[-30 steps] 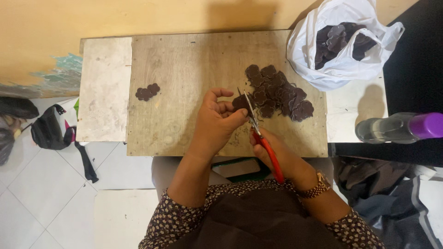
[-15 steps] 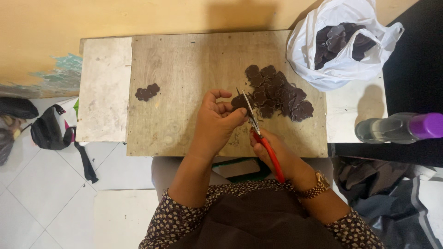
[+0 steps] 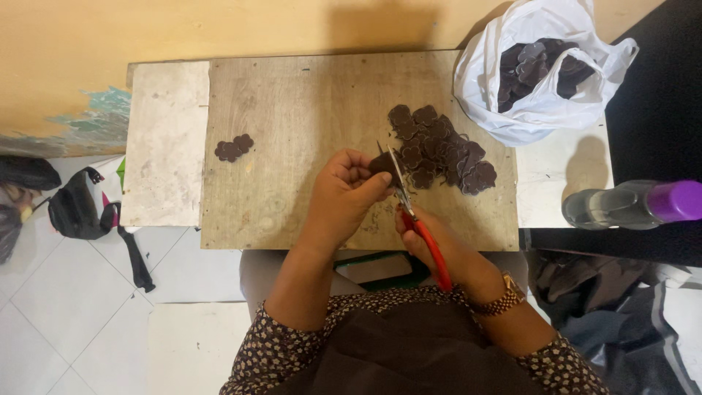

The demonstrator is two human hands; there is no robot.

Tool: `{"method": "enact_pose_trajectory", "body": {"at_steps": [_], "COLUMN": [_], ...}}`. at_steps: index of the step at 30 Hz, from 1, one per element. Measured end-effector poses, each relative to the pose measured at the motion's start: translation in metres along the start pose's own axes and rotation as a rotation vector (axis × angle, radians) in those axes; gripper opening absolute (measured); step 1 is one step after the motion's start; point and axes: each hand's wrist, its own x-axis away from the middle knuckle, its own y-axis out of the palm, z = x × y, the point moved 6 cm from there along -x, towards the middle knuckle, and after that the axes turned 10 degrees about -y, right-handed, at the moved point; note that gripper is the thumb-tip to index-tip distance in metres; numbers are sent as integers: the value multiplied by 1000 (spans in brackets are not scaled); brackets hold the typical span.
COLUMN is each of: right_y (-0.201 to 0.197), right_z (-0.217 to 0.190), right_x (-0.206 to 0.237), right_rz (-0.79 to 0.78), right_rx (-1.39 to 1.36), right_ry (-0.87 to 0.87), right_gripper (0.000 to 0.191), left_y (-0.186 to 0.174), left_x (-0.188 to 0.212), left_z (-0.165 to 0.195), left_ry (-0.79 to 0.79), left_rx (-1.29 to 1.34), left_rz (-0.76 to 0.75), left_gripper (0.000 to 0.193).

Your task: The person uses red-handled scissors to trim the edges of small dark brown flower-shaped pieces on a wooden board. They rotate each piece while cutting and place finished pieces into a white bag on the table.

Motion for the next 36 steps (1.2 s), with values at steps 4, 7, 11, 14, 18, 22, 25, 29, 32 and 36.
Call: {"method": "enact_pose_trajectory", "body": {"at_steps": [4,7,11,14,18,22,25,29,32,36], "right_y": [2,2,0,0,2,2,1,1,-5,-5], "right_z": [3,4,7,9,5,1,-3,-2,-4,-4], "right_x": [0,1,2,2,2,0,1,5,4,2], "right_rz": [-32,-33,-27,-26,-41,-37,-40,-65,-70,-68], "right_rx": [-49,-83,-69,-54,-68,-47,-109,-164,104,45], "right_ry": [-3,-10,3,17,-16,-17,-14,35,-30,-71], "right_gripper": [60,60,61,59,61,65,69,71,69,68], "left_y": [-3,-3,-2,-1,2,4,7,7,6,2], "left_x": [-1,-1,-1,-1,-1,2,4,5,4,2], "left_z": [-2,-2,-3,-2,-2,2,0,-6,-9,-10], "left_ry": [4,-1,-9,-11,-20,-3,-57,-177,-194,-162], "left_rx": [-55,-32,-31,-32,-8,-52,-8,117,133,107], "left_rz": [6,-10,-4,-4,-36,-45,-65,-86,-99,-89], "left_gripper": [16,15,15,14,14,11,8,9,9,10]}}
